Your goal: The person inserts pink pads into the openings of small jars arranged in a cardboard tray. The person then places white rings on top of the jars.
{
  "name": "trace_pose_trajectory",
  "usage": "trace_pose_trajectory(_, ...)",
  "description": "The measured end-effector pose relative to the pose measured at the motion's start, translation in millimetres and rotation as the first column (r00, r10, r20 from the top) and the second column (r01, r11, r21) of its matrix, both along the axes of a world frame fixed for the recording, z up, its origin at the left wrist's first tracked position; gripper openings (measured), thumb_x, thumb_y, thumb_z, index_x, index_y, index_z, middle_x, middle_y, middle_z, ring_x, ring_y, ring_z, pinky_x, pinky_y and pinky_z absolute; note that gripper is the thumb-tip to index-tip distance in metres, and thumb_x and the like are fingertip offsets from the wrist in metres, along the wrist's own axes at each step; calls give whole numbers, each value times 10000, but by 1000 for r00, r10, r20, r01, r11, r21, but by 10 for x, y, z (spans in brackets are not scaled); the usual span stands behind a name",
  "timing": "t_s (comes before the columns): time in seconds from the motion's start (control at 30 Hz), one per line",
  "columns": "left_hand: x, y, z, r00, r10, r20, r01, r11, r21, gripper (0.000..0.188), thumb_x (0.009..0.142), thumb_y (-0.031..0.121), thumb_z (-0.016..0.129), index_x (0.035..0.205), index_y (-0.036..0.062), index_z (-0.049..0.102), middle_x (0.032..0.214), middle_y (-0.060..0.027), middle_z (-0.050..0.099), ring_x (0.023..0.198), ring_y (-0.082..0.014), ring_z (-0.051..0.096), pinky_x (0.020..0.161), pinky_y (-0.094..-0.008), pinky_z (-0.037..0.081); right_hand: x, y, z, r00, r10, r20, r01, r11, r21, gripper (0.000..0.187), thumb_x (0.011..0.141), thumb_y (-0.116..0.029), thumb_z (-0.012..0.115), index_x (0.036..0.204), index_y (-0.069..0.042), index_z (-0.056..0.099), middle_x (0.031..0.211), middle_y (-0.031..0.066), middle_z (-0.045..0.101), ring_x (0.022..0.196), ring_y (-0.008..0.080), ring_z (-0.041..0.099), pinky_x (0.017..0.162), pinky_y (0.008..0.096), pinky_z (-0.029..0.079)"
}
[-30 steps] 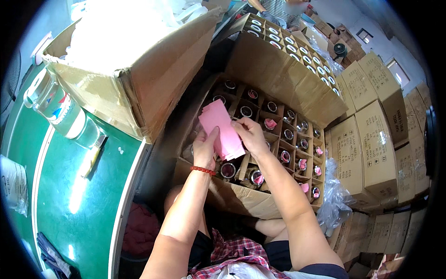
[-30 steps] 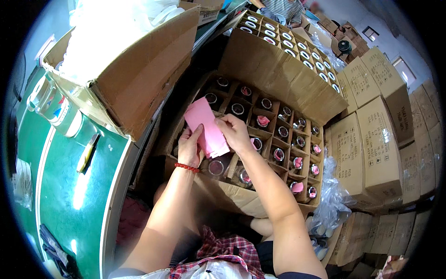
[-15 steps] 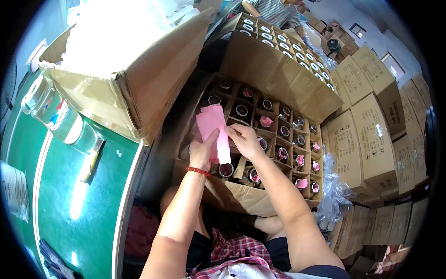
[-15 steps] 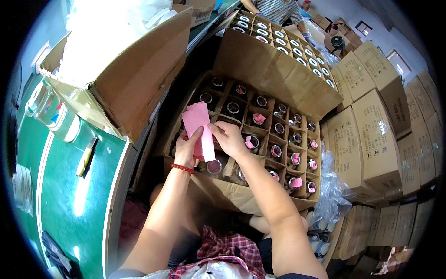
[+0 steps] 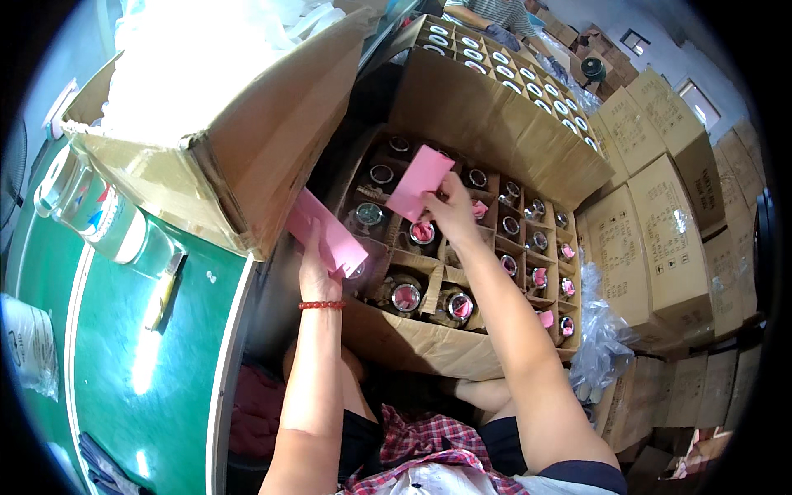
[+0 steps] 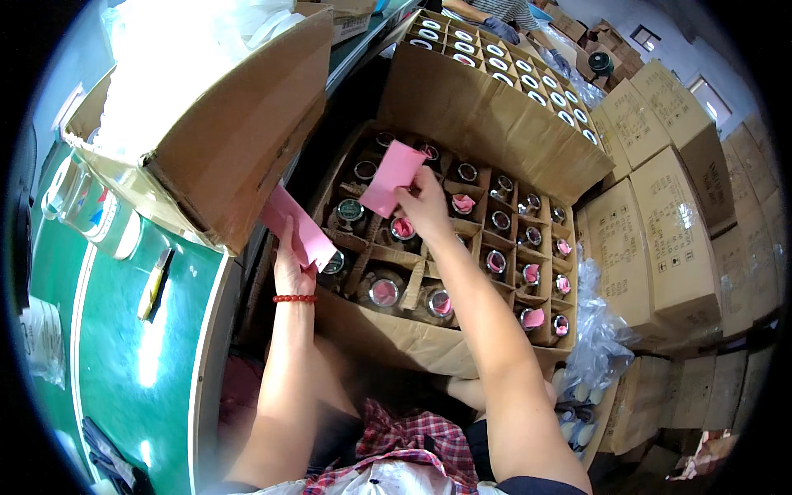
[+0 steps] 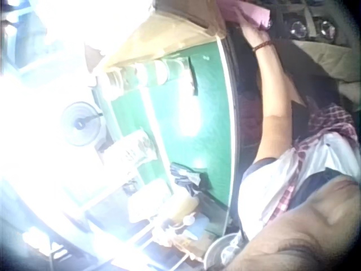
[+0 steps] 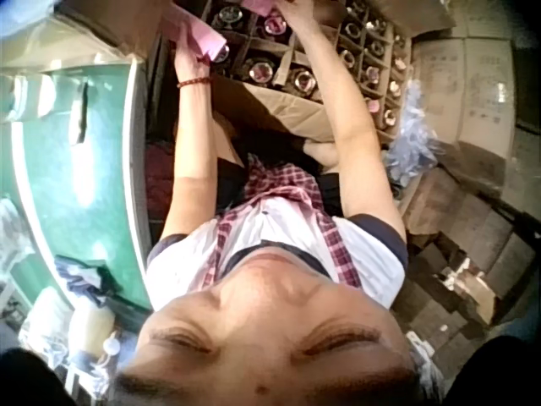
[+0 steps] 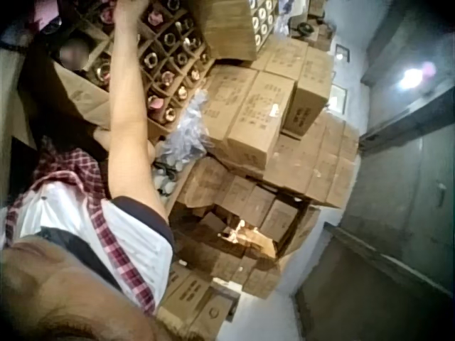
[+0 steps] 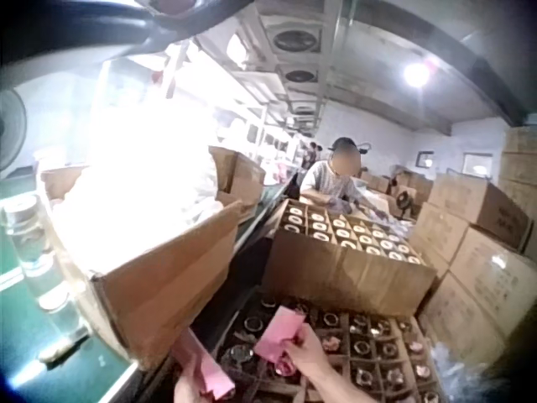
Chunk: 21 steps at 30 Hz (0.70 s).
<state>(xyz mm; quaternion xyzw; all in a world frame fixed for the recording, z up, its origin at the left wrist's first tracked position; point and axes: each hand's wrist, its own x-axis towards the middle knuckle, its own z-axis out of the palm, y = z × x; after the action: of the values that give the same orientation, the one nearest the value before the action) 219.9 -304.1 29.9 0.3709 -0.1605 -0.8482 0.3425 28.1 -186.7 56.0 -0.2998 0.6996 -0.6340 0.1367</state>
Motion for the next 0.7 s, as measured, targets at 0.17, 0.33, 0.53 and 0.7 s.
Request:
trace_pose_trajectory(0.17,-10,-98,-93,997,-55,-61,54,998,-17,443,838,280,705,1213,132,522,1034,-13,629,892,-161,632,687,-313,533,23,-483,-423,829,89,-552,83,957,279,237,713,-48,637,947,-40,600,907,137,613,822,339,597,706,417,470)
trace_pose_trajectory(0.33,-71,-147,-144,980,16,-199,-16,1000,4,438,864,179,677,1234,37,492,1091,-75,619,972,-208,624,821,-358,534,-56,-596,-768,601,286,-746,163,870,465,199,703,-125,651,900,-111,636,918,75,634,940,275,587,803,422,429)
trace_pose_trajectory(0.53,-7,-162,-139,977,62,-203,-60,998,13,442,888,186,644,1257,14,470,1151,-99,598,1042,-227,602,869,-378,518,241,-395,-582,521,319,-792,82,905,418,202,776,-204,624,956,-113,623,940,81,658,1040,267,576,941,461,357)
trace_pose_trajectory(0.7,-39,-122,-134,978,46,-203,-51,999,-16,433,891,266,635,1236,37,508,1153,-100,603,1010,-269,603,756,-436,547,97,-562,-859,513,361,-779,153,855,496,219,823,-274,602,983,-124,609,877,95,662,1046,273,568,993,493,300)
